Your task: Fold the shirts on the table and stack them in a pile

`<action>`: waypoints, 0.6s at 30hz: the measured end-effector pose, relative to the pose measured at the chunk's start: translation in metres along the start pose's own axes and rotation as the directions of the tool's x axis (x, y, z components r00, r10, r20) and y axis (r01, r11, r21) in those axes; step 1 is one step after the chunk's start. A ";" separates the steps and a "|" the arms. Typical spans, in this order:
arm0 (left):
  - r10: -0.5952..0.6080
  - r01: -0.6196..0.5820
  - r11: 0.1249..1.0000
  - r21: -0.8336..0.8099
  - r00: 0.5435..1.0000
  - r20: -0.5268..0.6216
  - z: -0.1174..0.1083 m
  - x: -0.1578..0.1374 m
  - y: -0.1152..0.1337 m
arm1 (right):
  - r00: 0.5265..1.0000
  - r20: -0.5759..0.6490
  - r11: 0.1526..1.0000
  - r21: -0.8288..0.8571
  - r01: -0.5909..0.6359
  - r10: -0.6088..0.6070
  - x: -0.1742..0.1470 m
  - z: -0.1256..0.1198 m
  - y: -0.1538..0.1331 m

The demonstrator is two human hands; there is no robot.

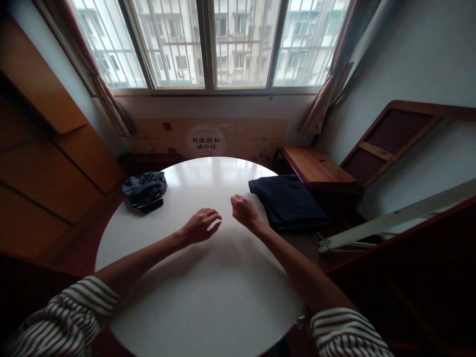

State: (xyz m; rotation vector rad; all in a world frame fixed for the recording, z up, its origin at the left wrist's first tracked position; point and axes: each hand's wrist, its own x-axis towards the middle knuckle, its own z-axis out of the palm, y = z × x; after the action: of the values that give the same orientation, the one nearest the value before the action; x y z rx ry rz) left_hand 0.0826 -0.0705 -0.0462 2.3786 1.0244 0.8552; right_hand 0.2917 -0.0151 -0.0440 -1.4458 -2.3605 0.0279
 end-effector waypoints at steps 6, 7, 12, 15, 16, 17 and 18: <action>-0.319 0.297 0.946 -0.127 0.918 -0.234 -0.030 -0.015 -0.052 | 0.989 0.125 0.996 0.061 0.067 -0.074 -0.018 0.032 -0.011; -0.314 0.295 0.949 -0.114 0.922 -0.228 -0.029 -0.017 -0.054 | 0.988 0.131 0.995 0.069 0.077 -0.085 -0.018 0.032 -0.009; -0.265 0.270 0.963 0.006 0.950 -0.167 -0.025 -0.019 -0.060 | 0.984 0.124 0.987 0.108 0.118 -0.131 -0.021 0.032 -0.004; -0.292 0.316 0.946 0.076 0.928 -0.230 -0.039 -0.018 -0.070 | 0.983 0.109 0.981 0.139 0.132 -0.147 -0.021 0.035 -0.001; -0.304 0.350 0.930 0.115 0.905 -0.297 -0.048 -0.018 -0.075 | 0.983 0.104 0.979 0.151 0.135 -0.152 -0.021 0.036 0.000; -0.305 0.390 0.906 0.166 0.871 -0.384 -0.058 -0.020 -0.081 | 0.983 0.099 0.977 0.162 0.138 -0.155 -0.021 0.036 0.000; -0.295 0.440 0.871 0.218 0.824 -0.484 -0.069 -0.022 -0.087 | 0.983 0.093 0.975 0.172 0.140 -0.158 -0.021 0.037 0.001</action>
State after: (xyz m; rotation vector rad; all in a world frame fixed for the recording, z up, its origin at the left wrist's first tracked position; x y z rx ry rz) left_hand -0.0195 -0.0221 -0.0538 2.1426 1.8720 1.1687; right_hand 0.2893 -0.0263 -0.0850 -1.2141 -2.4801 0.2611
